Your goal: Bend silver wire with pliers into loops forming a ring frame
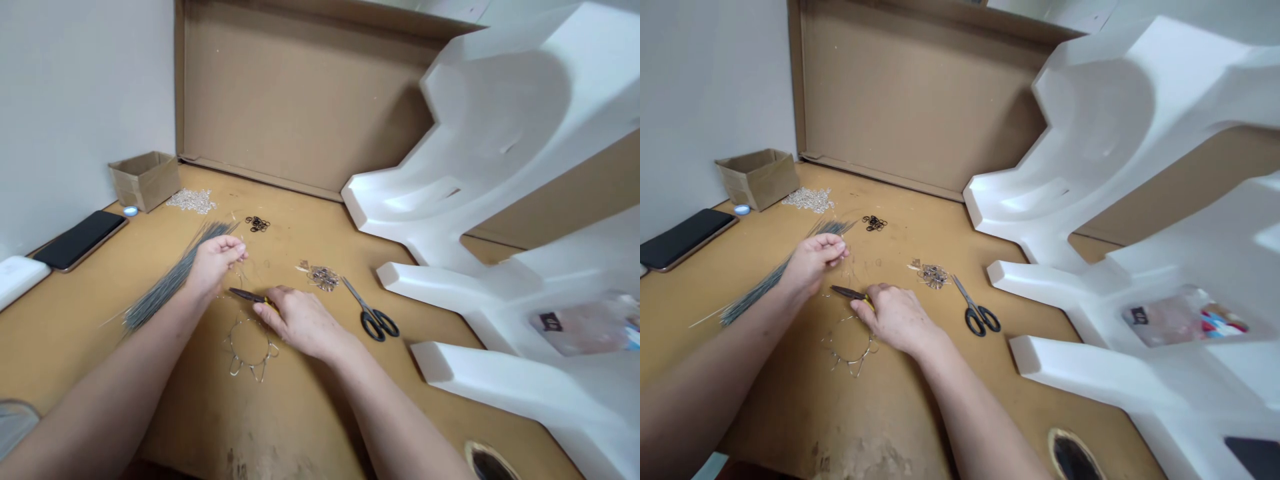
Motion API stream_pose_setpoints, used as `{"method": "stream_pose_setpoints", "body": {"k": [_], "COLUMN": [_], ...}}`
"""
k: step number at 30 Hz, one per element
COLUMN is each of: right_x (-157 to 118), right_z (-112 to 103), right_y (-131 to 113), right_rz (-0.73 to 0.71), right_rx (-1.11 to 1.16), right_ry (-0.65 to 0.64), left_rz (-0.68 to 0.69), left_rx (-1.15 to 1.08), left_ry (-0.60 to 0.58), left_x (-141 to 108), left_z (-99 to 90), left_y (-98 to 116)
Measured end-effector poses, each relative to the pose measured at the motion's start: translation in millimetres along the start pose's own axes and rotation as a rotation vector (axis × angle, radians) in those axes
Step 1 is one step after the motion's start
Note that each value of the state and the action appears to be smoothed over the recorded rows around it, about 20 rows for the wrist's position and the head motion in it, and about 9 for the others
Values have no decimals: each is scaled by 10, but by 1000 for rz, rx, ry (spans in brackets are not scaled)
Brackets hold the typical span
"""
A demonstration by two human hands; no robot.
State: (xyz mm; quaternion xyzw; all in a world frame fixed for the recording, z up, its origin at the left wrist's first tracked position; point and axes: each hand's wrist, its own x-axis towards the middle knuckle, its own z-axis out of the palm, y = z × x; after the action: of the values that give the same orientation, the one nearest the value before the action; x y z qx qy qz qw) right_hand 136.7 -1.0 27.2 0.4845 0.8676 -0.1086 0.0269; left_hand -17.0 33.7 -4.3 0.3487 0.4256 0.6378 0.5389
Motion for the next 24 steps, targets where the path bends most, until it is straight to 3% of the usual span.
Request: {"method": "stream_pose_setpoints", "body": {"k": [2, 5, 11, 16, 19, 21, 24], "right_x": [24, 91, 201, 176, 133, 115, 123], "right_z": [7, 57, 234, 238, 192, 173, 188], "right_y": [48, 159, 295, 237, 215, 203, 151], "right_rz": [97, 291, 458, 422, 334, 239, 122], "right_rx": [3, -34, -153, -210, -194, -42, 462], "right_ry": [80, 192, 138, 96, 161, 279, 387], "left_rz": [-37, -161, -299, -329, -335, -335, -333], "left_rx": [-78, -164, -214, -222, -231, -223, -198], "left_ry": [34, -17, -109, -101, -100, -108, -159], "left_x": [35, 48, 2, -30, -49, -58, -74], "left_z": [-44, -60, 4, 48, 78, 94, 108], "left_y": [5, -5, -38, -51, -67, -82, -114]}}
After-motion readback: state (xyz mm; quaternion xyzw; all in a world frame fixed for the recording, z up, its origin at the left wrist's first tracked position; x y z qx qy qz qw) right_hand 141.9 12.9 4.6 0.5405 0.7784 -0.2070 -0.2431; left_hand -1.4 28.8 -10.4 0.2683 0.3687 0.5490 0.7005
